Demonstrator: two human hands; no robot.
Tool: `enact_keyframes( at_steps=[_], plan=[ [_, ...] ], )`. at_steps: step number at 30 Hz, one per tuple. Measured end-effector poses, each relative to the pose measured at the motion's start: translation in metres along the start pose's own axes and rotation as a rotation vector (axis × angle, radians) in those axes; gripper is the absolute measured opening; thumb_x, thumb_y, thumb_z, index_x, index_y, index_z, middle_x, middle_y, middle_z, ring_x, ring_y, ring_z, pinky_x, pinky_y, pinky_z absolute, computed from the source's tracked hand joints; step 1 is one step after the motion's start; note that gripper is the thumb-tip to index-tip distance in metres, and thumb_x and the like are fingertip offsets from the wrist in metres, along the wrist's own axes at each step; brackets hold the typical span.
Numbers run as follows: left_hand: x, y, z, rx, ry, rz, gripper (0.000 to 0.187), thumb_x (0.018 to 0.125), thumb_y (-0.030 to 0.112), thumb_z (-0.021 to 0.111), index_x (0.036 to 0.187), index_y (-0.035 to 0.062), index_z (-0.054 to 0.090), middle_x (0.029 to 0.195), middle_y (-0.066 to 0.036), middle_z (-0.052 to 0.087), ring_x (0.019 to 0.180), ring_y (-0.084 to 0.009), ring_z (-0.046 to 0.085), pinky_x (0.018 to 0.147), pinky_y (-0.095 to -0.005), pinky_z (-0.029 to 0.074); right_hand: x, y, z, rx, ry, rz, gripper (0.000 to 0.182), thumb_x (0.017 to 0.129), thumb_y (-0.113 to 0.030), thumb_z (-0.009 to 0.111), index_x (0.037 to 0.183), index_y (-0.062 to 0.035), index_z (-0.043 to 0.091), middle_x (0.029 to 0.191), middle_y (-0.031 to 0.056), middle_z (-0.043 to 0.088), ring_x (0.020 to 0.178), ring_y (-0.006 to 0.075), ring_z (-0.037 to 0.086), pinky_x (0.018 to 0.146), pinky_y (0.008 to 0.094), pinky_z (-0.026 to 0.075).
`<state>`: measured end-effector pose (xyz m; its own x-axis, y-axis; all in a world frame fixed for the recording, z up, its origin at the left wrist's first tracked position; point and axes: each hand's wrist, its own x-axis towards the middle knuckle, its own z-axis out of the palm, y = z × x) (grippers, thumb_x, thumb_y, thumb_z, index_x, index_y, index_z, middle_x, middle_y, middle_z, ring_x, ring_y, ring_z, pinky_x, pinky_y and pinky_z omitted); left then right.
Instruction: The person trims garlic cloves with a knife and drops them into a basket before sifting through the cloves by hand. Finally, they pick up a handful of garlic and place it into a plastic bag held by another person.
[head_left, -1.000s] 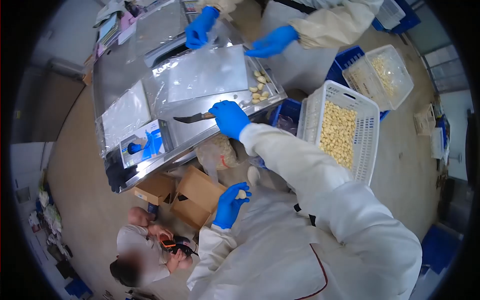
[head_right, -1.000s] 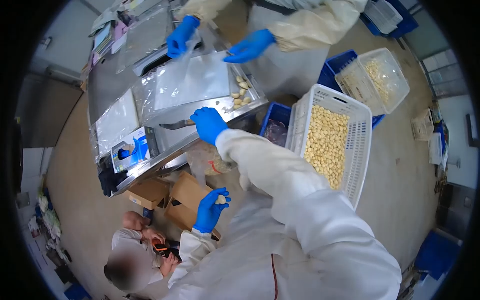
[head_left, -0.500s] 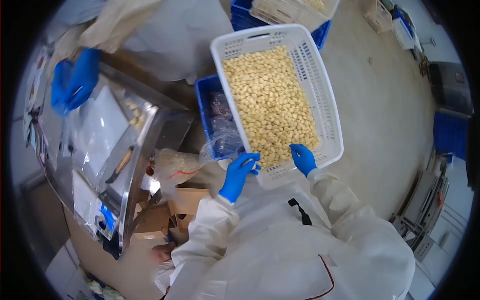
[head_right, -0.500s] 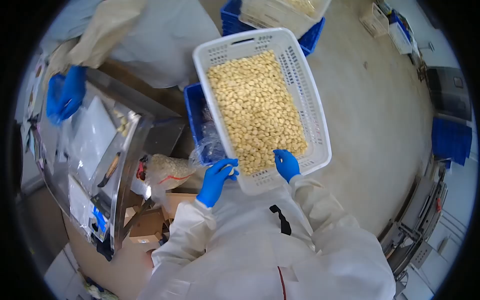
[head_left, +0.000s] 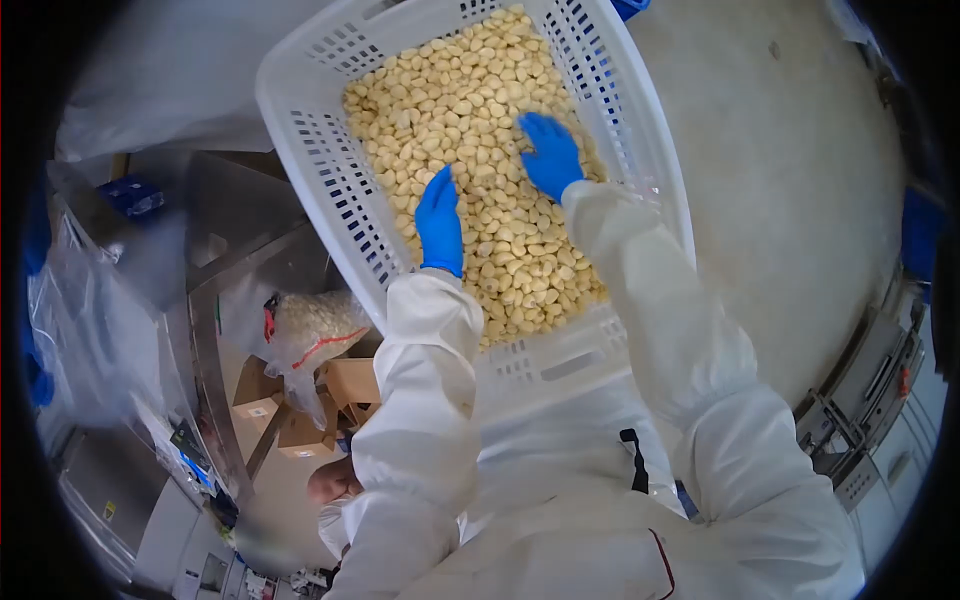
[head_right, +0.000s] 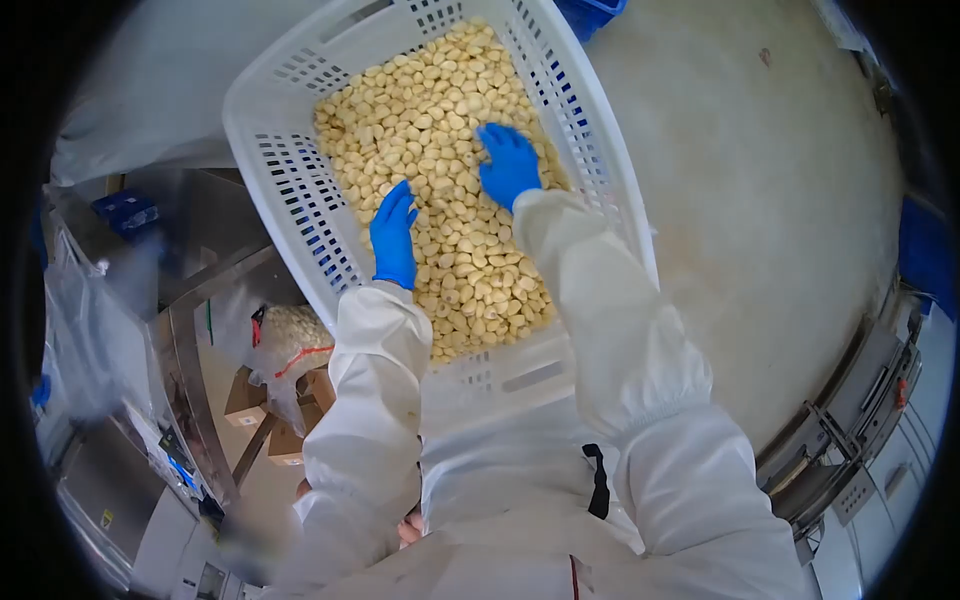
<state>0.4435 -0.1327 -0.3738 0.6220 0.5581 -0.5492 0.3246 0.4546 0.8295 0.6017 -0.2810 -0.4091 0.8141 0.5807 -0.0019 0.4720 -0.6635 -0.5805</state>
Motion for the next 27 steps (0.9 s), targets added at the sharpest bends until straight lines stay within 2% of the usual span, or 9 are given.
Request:
enact_keyframes(
  at_steps=[2,4,6,10,12,15,22,25,27],
  plan=[
    [-0.002,-0.033,-0.005,0.275,0.031,0.105,0.050,0.087,0.009,0.059,0.135,0.0026,0.048,0.136,-0.013,0.049,0.125,-0.0245,0.045,0.105,-0.0350,0.035,-0.029,-0.018,-0.010,0.043,-0.268,-0.085,0.051,0.079,-0.010,0.057,0.130,-0.0158,0.054,0.136,0.0118,0.049,0.131,0.0324,0.039,0.110,0.0432,0.030],
    [-0.047,-0.045,-0.007,0.652,0.040,0.241,0.051,0.085,0.008,0.060,0.135,0.0031,0.048,0.136,-0.018,0.047,0.128,-0.0301,0.041,0.108,-0.0382,0.032,-0.077,-0.032,-0.018,0.046,-0.407,-0.255,0.052,0.078,-0.007,0.057,0.129,-0.0154,0.054,0.139,0.0113,0.045,0.131,0.0334,0.038,0.109,0.0447,0.030],
    [-0.092,-0.039,0.001,0.845,0.073,0.260,0.058,0.080,0.005,0.062,0.136,0.0055,0.046,0.138,-0.019,0.041,0.130,-0.0352,0.036,0.109,-0.0410,0.030,-0.105,-0.043,-0.042,0.182,-0.437,-0.213,0.052,0.077,-0.004,0.056,0.129,-0.0148,0.054,0.139,0.0117,0.045,0.130,0.0333,0.040,0.107,0.0434,0.033],
    [-0.146,-0.038,-0.001,0.869,0.056,0.227,0.054,0.082,0.004,0.062,0.134,0.0052,0.048,0.139,-0.018,0.041,0.129,-0.0338,0.038,0.108,-0.0413,0.031,-0.136,-0.038,-0.080,0.309,-0.309,0.044,0.049,0.080,0.000,0.053,0.128,-0.0127,0.055,0.136,0.0125,0.048,0.123,0.0317,0.047,0.101,0.0374,0.041],
    [-0.156,-0.046,-0.007,0.869,0.066,0.228,0.050,0.083,0.004,0.062,0.132,0.0048,0.050,0.136,-0.018,0.044,0.129,-0.0323,0.040,0.108,-0.0406,0.032,-0.145,-0.021,-0.088,0.519,-0.183,0.442,0.041,0.083,0.000,0.052,0.122,-0.0099,0.059,0.123,0.0127,0.057,0.108,0.0295,0.057,0.092,0.0334,0.046],
    [-0.148,-0.039,-0.003,0.876,0.119,0.234,0.041,0.084,0.004,0.062,0.125,0.0033,0.055,0.128,-0.015,0.051,0.122,-0.0305,0.046,0.104,-0.0394,0.036,-0.135,0.000,-0.096,0.430,-0.161,0.547,0.031,0.085,-0.003,0.053,0.113,-0.0089,0.064,0.106,0.0114,0.064,0.090,0.0285,0.062,0.082,0.0333,0.049],
    [-0.137,-0.037,0.004,0.753,0.135,0.309,0.031,0.085,0.001,0.062,0.116,0.0027,0.061,0.120,-0.011,0.055,0.110,-0.0237,0.052,0.091,-0.0329,0.043,-0.026,0.016,-0.032,0.058,-0.004,0.166,0.021,0.084,-0.016,0.058,0.104,-0.0123,0.066,0.101,0.0119,0.065,0.091,0.0322,0.062,0.081,0.0410,0.050],
    [-0.140,-0.038,0.004,0.740,0.132,0.320,0.030,0.085,0.001,0.062,0.115,0.0030,0.061,0.118,-0.010,0.055,0.107,-0.0226,0.053,0.089,-0.0323,0.044,0.002,0.012,-0.021,-0.184,-0.267,0.198,0.018,0.084,-0.020,0.058,0.099,-0.0130,0.065,0.102,0.0105,0.065,0.092,0.0308,0.062,0.080,0.0412,0.050],
    [-0.143,-0.033,0.009,0.678,0.127,0.300,0.031,0.085,0.000,0.062,0.115,0.0034,0.062,0.115,-0.010,0.055,0.104,-0.0217,0.053,0.089,-0.0319,0.044,0.008,-0.001,-0.040,-0.166,-0.467,0.244,0.015,0.084,-0.022,0.059,0.095,-0.0128,0.064,0.105,0.0104,0.064,0.093,0.0308,0.062,0.080,0.0410,0.050]
  ],
)
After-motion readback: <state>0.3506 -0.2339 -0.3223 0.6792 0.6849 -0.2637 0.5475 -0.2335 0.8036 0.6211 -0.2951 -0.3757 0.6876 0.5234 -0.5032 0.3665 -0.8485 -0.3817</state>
